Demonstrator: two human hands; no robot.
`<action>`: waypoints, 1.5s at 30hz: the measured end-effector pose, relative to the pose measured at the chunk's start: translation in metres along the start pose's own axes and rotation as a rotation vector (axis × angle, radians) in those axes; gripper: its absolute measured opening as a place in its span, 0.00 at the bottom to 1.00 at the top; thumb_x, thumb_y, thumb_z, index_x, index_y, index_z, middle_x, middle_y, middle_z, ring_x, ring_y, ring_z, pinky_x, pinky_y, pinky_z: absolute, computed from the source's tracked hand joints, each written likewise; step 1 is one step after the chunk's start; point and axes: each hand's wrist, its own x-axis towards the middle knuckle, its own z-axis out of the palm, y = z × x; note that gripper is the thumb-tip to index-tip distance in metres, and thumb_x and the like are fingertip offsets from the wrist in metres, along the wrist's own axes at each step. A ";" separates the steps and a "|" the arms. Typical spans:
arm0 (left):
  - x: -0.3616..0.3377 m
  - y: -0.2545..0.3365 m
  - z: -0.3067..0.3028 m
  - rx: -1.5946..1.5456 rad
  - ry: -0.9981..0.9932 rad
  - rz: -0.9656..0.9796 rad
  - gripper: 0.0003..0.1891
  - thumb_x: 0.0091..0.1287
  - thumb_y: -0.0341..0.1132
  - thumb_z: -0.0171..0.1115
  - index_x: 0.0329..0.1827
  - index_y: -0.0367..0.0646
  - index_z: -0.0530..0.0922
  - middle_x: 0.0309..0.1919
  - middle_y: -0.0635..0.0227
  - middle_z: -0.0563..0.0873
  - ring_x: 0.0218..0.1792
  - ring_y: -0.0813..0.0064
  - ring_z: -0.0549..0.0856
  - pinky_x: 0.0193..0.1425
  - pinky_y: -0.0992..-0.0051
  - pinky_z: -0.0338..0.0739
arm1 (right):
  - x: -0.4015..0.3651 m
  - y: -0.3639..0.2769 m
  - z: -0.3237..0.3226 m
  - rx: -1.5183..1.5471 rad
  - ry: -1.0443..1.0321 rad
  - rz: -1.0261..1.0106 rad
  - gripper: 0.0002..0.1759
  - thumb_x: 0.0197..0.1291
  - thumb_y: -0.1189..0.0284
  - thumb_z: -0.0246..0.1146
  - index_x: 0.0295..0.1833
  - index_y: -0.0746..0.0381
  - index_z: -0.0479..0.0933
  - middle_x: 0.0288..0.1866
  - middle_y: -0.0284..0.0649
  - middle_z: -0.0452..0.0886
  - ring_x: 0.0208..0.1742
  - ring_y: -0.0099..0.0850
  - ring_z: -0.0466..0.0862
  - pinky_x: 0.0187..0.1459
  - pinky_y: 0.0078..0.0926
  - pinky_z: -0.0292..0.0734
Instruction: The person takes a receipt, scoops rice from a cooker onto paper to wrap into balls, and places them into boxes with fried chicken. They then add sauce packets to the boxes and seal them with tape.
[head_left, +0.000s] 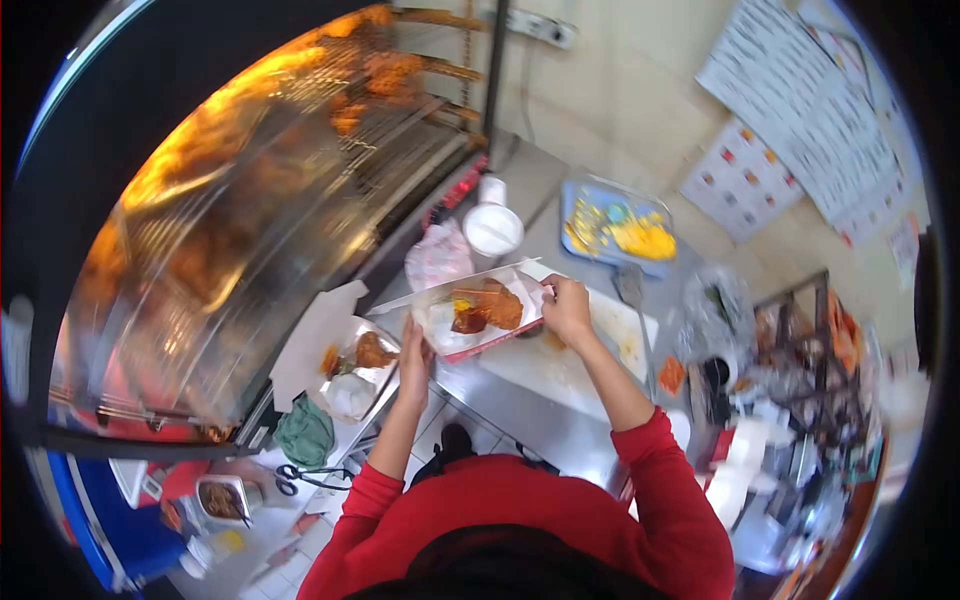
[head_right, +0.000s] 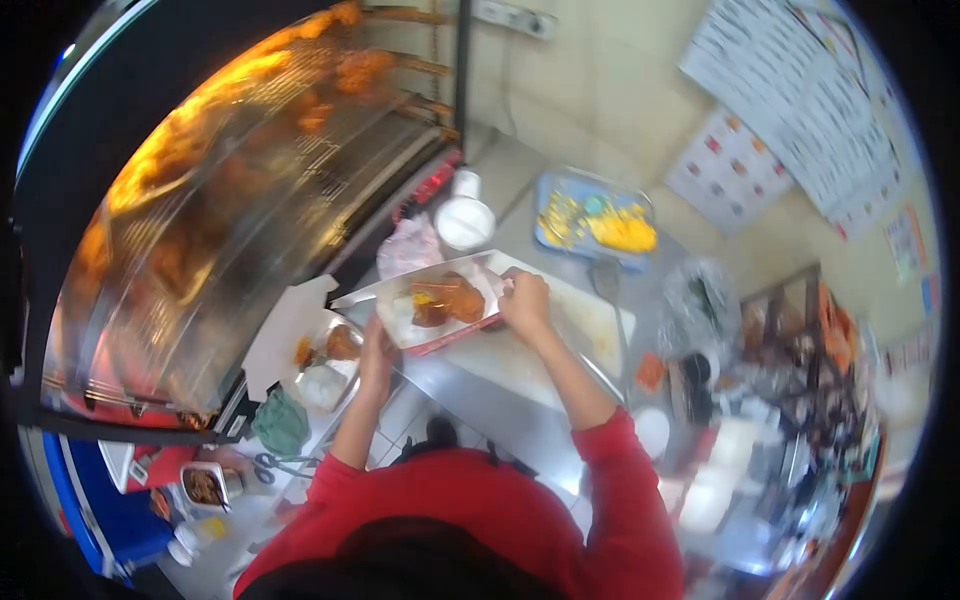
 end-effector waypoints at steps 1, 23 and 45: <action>-0.007 0.009 0.013 0.061 -0.041 0.020 0.34 0.71 0.48 0.49 0.74 0.42 0.51 0.70 0.60 0.61 0.68 0.69 0.63 0.70 0.72 0.56 | -0.028 0.000 -0.011 0.044 0.045 0.001 0.10 0.49 0.79 0.60 0.39 0.66 0.81 0.29 0.54 0.81 0.32 0.47 0.83 0.38 0.38 0.77; -0.095 -0.048 0.068 0.979 -0.265 0.887 0.26 0.51 0.26 0.70 0.52 0.36 0.67 0.57 0.56 0.74 0.61 0.59 0.70 0.67 0.61 0.57 | -0.261 0.036 -0.095 -0.197 0.586 0.262 0.23 0.47 0.75 0.67 0.50 0.64 0.72 0.56 0.48 0.69 0.56 0.48 0.68 0.55 0.43 0.66; -0.055 -0.031 0.095 0.726 -0.879 0.511 0.08 0.63 0.24 0.58 0.43 0.31 0.81 0.40 0.59 0.84 0.42 0.70 0.82 0.49 0.74 0.73 | -0.218 0.072 -0.043 0.827 0.385 0.192 0.16 0.63 0.77 0.51 0.54 0.62 0.76 0.46 0.43 0.82 0.36 0.34 0.82 0.41 0.26 0.75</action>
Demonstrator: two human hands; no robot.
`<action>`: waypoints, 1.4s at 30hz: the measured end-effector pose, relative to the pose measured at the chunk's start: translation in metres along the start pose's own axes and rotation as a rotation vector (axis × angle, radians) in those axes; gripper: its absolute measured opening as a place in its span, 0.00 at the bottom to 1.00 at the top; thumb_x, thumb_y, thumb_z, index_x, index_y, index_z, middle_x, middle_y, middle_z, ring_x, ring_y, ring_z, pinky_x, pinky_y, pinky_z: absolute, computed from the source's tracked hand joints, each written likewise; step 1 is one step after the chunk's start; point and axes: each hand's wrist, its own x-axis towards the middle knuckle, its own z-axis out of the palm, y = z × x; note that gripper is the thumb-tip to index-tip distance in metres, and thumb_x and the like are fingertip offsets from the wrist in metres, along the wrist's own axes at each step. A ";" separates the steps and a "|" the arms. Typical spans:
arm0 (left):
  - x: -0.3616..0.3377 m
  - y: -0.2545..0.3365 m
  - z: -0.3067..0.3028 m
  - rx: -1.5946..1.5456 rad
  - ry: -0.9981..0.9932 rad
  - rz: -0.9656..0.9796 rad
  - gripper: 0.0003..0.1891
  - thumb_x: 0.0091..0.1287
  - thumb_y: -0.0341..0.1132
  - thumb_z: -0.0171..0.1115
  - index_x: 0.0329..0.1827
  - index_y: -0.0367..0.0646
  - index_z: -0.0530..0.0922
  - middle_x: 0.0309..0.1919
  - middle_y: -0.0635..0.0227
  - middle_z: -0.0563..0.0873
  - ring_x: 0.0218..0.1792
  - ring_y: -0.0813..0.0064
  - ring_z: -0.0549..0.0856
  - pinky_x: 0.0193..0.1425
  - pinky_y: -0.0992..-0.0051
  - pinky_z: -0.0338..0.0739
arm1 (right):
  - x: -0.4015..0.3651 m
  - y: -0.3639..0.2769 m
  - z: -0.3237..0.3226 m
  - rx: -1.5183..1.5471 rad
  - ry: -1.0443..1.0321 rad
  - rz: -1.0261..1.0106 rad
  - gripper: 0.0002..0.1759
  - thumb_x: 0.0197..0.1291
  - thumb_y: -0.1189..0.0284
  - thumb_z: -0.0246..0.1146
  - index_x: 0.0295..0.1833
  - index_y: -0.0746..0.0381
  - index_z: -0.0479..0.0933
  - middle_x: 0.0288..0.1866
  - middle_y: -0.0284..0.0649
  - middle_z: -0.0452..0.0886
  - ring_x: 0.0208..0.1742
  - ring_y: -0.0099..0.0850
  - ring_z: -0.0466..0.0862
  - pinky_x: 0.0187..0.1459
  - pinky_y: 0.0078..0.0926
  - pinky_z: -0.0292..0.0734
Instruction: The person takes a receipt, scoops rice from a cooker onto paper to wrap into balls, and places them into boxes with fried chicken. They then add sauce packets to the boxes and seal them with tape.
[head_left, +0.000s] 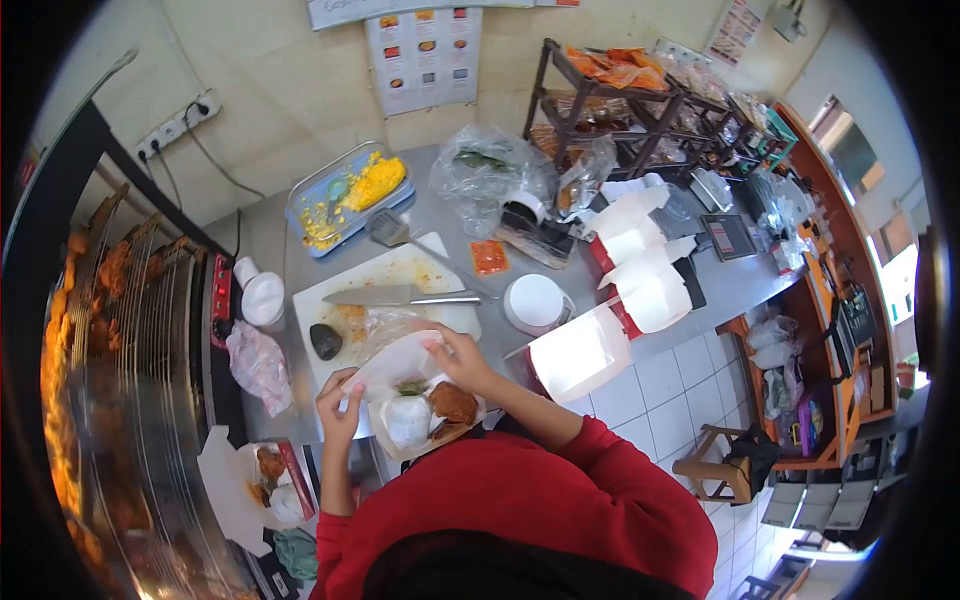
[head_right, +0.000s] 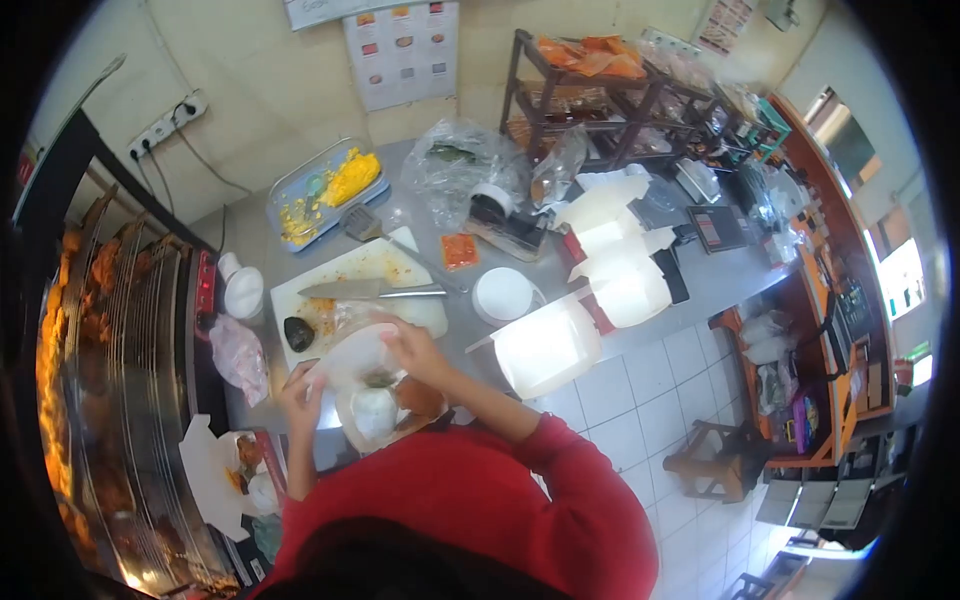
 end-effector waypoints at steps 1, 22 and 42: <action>0.005 0.021 0.003 -0.059 0.010 -0.033 0.09 0.62 0.23 0.58 0.43 0.31 0.81 0.43 0.57 0.84 0.46 0.69 0.82 0.52 0.73 0.73 | 0.003 -0.016 0.000 -0.025 0.064 -0.071 0.16 0.61 0.78 0.53 0.52 0.60 0.78 0.47 0.43 0.83 0.36 0.35 0.83 0.41 0.27 0.76; -0.116 -0.059 0.020 0.329 0.016 0.013 0.28 0.64 0.23 0.45 0.70 0.41 0.62 0.61 0.48 0.74 0.61 0.60 0.76 0.60 0.67 0.71 | -0.077 0.019 -0.036 -0.633 -0.128 -0.061 0.37 0.54 0.82 0.53 0.72 0.56 0.57 0.50 0.53 0.79 0.48 0.52 0.80 0.50 0.42 0.77; -0.058 0.002 0.004 -0.452 -0.328 -0.617 0.38 0.69 0.56 0.49 0.75 0.46 0.50 0.75 0.60 0.49 0.75 0.65 0.47 0.75 0.69 0.41 | -0.040 0.024 -0.071 0.036 -0.566 0.663 0.36 0.70 0.45 0.39 0.76 0.53 0.47 0.76 0.40 0.51 0.74 0.34 0.55 0.70 0.35 0.52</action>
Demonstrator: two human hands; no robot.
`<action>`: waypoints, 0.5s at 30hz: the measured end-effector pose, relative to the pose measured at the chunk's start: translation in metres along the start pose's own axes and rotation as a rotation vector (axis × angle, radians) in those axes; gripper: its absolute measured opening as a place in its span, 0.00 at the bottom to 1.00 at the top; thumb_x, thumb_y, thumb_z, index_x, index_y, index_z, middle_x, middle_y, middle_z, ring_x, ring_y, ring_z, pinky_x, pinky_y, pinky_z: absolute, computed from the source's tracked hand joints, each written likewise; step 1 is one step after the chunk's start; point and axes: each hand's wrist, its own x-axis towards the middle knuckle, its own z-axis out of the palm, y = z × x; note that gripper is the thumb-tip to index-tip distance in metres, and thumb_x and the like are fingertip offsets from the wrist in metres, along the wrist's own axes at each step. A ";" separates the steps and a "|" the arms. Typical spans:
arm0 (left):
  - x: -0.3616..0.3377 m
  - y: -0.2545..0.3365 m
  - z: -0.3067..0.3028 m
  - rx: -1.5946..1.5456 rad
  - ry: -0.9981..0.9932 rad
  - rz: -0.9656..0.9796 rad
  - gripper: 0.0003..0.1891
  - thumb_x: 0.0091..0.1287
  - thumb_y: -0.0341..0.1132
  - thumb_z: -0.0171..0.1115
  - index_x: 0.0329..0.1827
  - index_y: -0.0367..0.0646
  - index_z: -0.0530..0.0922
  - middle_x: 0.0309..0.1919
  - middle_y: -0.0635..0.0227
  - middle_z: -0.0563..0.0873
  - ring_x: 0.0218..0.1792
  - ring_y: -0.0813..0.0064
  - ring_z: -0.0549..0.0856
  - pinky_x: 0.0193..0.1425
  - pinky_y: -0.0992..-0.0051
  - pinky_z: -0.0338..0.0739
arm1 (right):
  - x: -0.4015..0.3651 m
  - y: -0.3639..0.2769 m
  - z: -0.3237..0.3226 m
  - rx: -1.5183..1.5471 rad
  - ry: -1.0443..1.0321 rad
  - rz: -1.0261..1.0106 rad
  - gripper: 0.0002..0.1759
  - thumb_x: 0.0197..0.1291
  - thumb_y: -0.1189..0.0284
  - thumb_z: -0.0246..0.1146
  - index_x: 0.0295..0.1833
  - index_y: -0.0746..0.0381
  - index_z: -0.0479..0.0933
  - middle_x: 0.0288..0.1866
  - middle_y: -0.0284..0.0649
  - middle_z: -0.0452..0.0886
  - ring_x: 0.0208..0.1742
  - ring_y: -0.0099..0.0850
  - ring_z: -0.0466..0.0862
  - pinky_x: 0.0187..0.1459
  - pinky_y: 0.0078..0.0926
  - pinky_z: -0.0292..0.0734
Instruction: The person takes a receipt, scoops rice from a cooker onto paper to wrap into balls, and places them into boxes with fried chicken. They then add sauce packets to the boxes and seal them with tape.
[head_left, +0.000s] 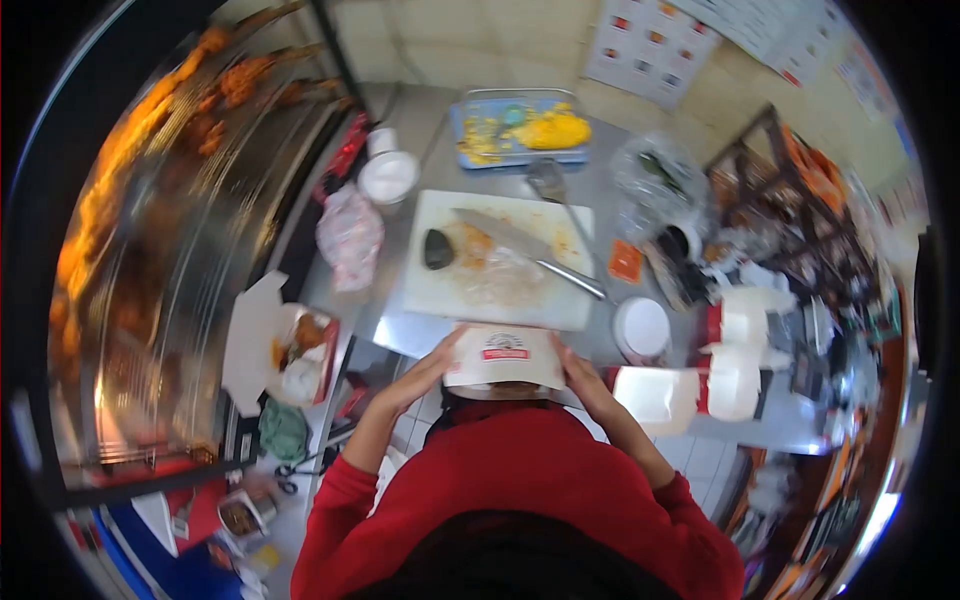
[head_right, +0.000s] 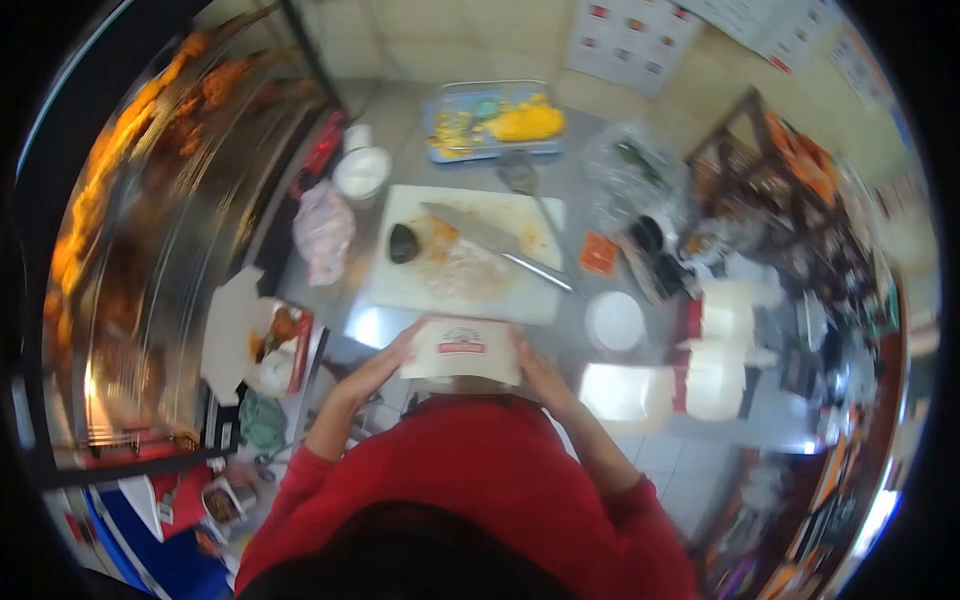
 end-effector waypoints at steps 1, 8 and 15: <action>-0.002 0.010 0.003 0.037 0.011 -0.035 0.34 0.71 0.53 0.48 0.74 0.45 0.53 0.75 0.60 0.51 0.74 0.66 0.49 0.75 0.70 0.44 | 0.003 0.000 0.006 -0.058 0.058 -0.051 0.33 0.72 0.52 0.43 0.76 0.54 0.47 0.75 0.40 0.54 0.71 0.32 0.59 0.69 0.32 0.56; -0.003 -0.027 0.015 0.669 0.152 0.165 0.34 0.69 0.38 0.52 0.75 0.49 0.48 0.71 0.41 0.52 0.73 0.51 0.52 0.75 0.56 0.43 | 0.004 -0.013 0.038 -1.025 0.274 -0.032 0.36 0.63 0.79 0.48 0.75 0.63 0.43 0.76 0.50 0.46 0.77 0.42 0.48 0.71 0.39 0.50; 0.007 -0.031 0.024 0.353 0.222 0.233 0.37 0.73 0.40 0.44 0.75 0.42 0.32 0.73 0.43 0.32 0.75 0.53 0.33 0.75 0.60 0.34 | 0.014 -0.033 0.057 -1.319 0.227 -0.484 0.40 0.57 0.71 0.55 0.74 0.63 0.48 0.75 0.63 0.38 0.75 0.61 0.40 0.69 0.60 0.46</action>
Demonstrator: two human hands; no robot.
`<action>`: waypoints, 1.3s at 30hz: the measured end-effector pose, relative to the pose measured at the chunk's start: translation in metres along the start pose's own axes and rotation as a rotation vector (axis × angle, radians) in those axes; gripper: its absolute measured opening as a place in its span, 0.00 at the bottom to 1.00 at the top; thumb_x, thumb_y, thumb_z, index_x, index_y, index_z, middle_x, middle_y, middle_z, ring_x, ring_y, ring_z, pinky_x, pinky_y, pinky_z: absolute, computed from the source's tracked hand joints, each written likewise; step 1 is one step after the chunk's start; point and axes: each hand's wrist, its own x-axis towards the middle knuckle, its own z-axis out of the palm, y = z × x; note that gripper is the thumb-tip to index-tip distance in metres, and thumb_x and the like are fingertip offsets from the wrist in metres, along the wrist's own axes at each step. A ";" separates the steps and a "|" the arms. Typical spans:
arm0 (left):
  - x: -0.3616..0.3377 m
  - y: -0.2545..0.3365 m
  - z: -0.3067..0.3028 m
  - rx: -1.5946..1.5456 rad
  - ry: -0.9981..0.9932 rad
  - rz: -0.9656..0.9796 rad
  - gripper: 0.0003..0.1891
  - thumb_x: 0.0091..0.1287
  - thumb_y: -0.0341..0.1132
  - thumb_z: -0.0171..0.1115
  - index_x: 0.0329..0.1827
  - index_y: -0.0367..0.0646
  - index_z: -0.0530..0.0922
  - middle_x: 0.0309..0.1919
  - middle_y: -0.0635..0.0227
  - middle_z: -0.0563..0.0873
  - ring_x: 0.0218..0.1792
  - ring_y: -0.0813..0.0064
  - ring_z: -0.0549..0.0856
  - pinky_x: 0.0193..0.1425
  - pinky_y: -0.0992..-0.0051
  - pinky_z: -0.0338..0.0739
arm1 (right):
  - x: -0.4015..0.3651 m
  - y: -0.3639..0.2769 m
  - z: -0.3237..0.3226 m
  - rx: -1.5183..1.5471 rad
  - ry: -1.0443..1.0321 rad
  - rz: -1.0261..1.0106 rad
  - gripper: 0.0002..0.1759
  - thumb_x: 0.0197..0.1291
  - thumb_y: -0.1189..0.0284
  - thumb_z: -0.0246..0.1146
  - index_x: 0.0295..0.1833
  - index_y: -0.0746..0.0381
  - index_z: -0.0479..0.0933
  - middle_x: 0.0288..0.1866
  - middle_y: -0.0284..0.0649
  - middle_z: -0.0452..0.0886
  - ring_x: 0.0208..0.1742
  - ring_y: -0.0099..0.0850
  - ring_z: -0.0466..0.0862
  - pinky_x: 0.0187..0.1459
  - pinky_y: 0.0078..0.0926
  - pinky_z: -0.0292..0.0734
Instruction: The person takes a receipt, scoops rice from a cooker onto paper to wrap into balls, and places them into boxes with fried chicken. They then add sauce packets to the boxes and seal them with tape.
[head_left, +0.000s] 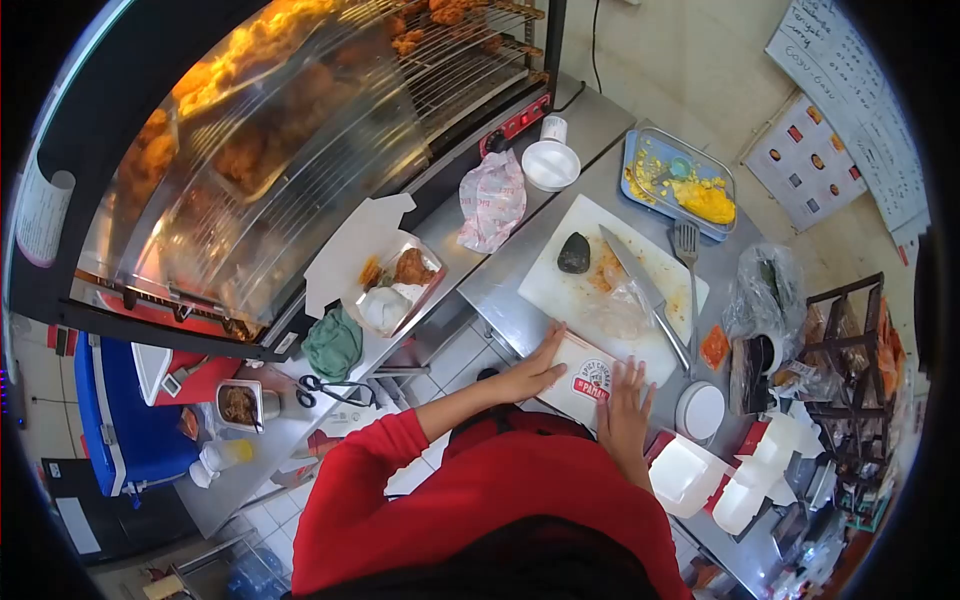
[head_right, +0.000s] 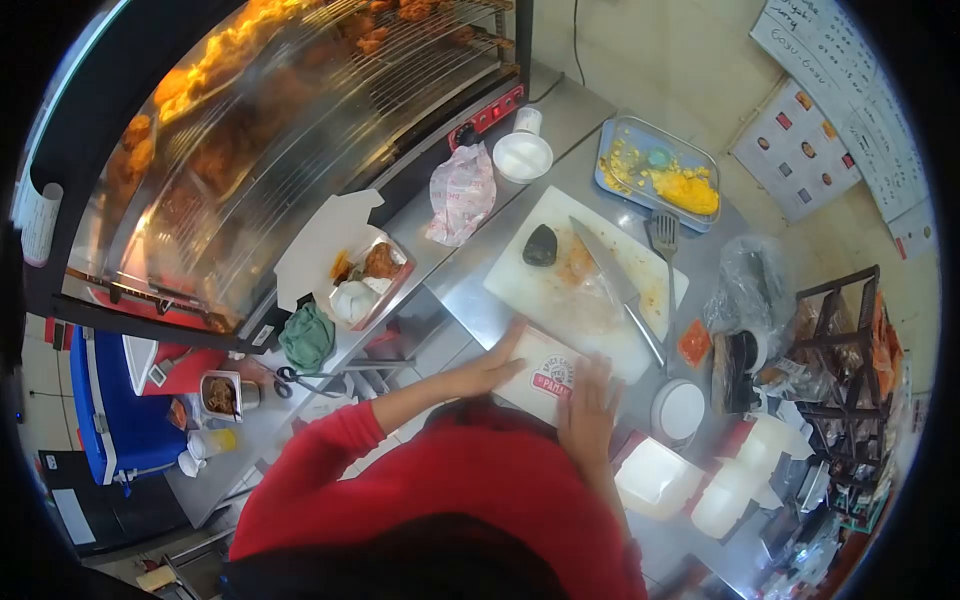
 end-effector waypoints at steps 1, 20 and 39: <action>0.002 -0.008 0.007 -0.149 0.020 -0.011 0.37 0.73 0.40 0.44 0.75 0.40 0.32 0.73 0.44 0.32 0.75 0.54 0.33 0.76 0.62 0.34 | 0.001 0.001 0.001 -0.077 -0.100 -0.059 0.41 0.57 0.66 0.58 0.74 0.62 0.49 0.74 0.65 0.38 0.75 0.62 0.41 0.68 0.60 0.47; 0.032 -0.018 -0.004 -0.377 0.272 -0.237 0.11 0.68 0.39 0.59 0.34 0.40 0.72 0.28 0.72 0.76 0.32 0.83 0.73 0.38 0.78 0.70 | 0.004 -0.003 -0.006 -0.008 -0.099 -0.129 0.52 0.36 0.55 0.74 0.71 0.51 0.60 0.72 0.64 0.45 0.72 0.66 0.46 0.66 0.56 0.57; 0.013 0.012 -0.014 0.964 -0.210 0.463 0.39 0.63 0.52 0.54 0.71 0.35 0.57 0.72 0.51 0.54 0.74 0.56 0.52 0.75 0.57 0.46 | 0.009 0.001 -0.007 -0.057 -0.143 -0.158 0.39 0.47 0.65 0.68 0.68 0.38 0.65 0.73 0.64 0.44 0.71 0.67 0.47 0.65 0.55 0.61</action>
